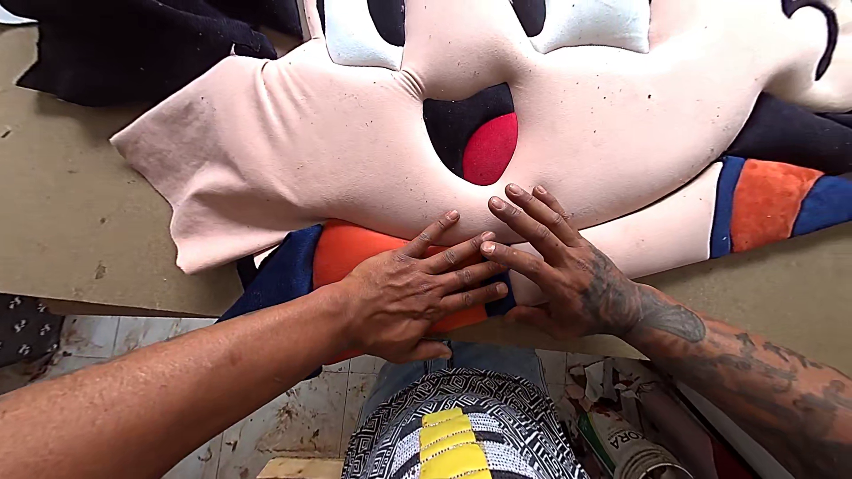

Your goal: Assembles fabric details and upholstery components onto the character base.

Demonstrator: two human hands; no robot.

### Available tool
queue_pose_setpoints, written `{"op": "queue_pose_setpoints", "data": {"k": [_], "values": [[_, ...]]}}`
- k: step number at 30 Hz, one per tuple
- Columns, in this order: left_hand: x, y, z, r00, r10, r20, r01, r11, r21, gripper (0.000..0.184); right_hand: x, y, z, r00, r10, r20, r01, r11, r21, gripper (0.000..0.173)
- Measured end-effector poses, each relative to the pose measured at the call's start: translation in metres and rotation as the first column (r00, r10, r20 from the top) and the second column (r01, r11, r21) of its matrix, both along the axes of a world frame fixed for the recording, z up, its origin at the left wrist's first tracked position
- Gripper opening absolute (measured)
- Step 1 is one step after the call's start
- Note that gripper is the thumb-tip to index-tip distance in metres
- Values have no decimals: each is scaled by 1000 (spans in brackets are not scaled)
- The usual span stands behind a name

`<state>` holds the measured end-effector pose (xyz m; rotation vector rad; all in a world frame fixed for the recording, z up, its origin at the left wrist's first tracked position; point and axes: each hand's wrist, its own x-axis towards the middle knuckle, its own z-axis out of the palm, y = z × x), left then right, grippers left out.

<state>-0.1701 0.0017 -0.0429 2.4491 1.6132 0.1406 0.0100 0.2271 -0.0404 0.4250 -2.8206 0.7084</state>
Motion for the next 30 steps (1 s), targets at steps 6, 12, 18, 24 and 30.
{"op": "queue_pose_setpoints", "data": {"k": [6,12,18,24,30], "values": [[2,8,-3,999,-48,10,47,999,16,90,1,1,1,1000,17,8,-17,1000,-3,80],[4,10,-2,998,-57,12,57,998,6,89,2,1,2,1000,18,0,-18,1000,-5,79],[4,9,1,999,-29,34,28,999,33,85,4,-2,3,1000,-12,-4,12,999,33,78],[4,14,-3,999,-29,20,27,997,66,79,25,-29,23,957,-290,22,286,953,97,80],[1,13,-8,999,-32,14,31,997,77,84,99,-38,26,791,-611,17,610,789,-74,64]]}}
